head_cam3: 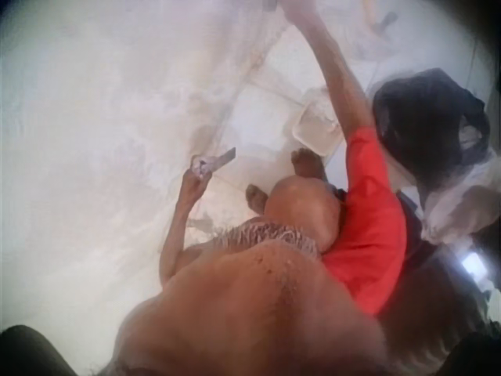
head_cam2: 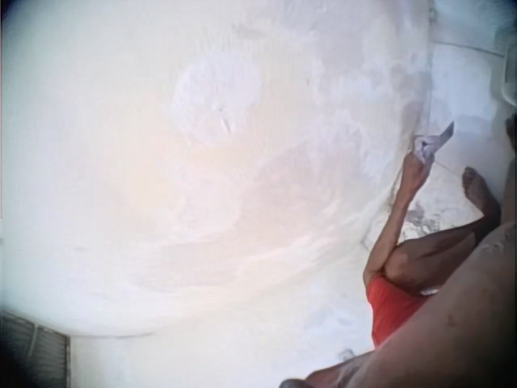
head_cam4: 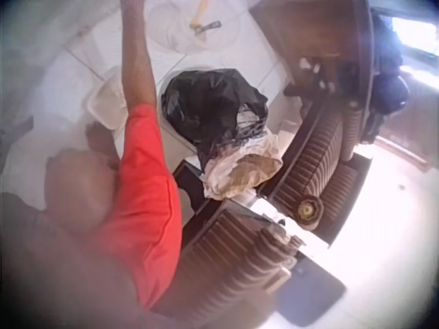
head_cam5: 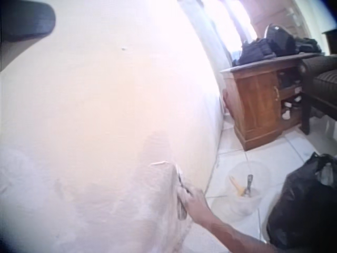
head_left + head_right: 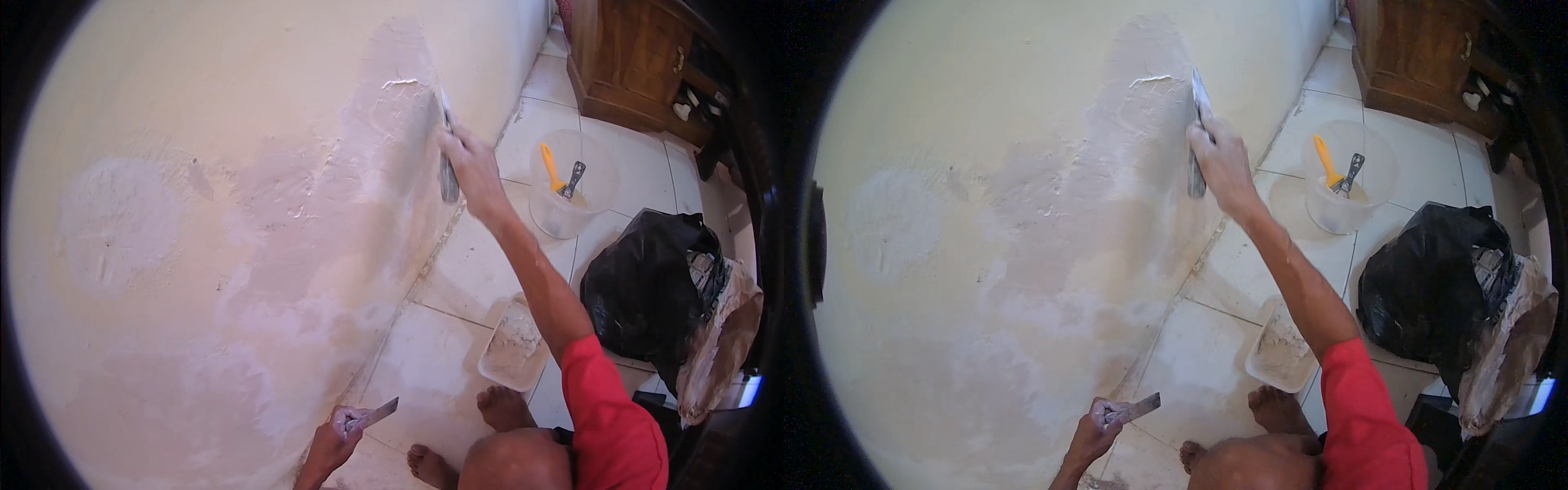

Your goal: The person applies spackle to a wall using putty knives, repeatedly scooping paste from a container, transferring it between the putty knives, and smoothing it onto the wall surface.

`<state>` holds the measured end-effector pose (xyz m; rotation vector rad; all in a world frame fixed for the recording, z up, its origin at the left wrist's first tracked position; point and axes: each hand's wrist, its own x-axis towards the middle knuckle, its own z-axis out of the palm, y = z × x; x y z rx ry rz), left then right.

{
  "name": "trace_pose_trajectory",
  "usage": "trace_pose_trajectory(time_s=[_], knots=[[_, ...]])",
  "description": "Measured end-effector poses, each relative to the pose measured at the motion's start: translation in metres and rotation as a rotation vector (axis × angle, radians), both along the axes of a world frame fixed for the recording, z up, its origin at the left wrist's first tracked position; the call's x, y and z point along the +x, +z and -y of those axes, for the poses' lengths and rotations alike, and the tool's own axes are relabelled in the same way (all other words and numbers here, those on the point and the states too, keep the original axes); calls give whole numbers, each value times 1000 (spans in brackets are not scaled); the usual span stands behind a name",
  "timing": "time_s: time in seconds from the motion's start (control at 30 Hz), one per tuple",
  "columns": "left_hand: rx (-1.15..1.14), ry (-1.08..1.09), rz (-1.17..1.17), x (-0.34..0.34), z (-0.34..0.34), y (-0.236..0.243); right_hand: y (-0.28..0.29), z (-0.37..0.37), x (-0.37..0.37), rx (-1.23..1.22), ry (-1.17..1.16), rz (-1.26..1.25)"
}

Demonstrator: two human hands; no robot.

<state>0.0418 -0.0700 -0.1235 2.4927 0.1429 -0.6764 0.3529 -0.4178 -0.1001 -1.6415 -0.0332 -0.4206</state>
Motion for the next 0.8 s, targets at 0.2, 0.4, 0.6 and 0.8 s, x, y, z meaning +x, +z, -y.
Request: trace_pose_trajectory(time_s=[0.2, 0.4, 0.6, 0.8], knots=[[-80, -23, 71, -2, -8, -15, 22, -28, -4, 135, 178, -166], [-63, -67, 86, -5, -8, -8, 9, -76, -52, -234, 24, 303], [-71, -66, 21, 7, 8, 10, -13, -45, -89, -290, 242, 181], [-118, -84, 95, 1, -9, -6, -4, 9, 12, -484, -164, 347]])
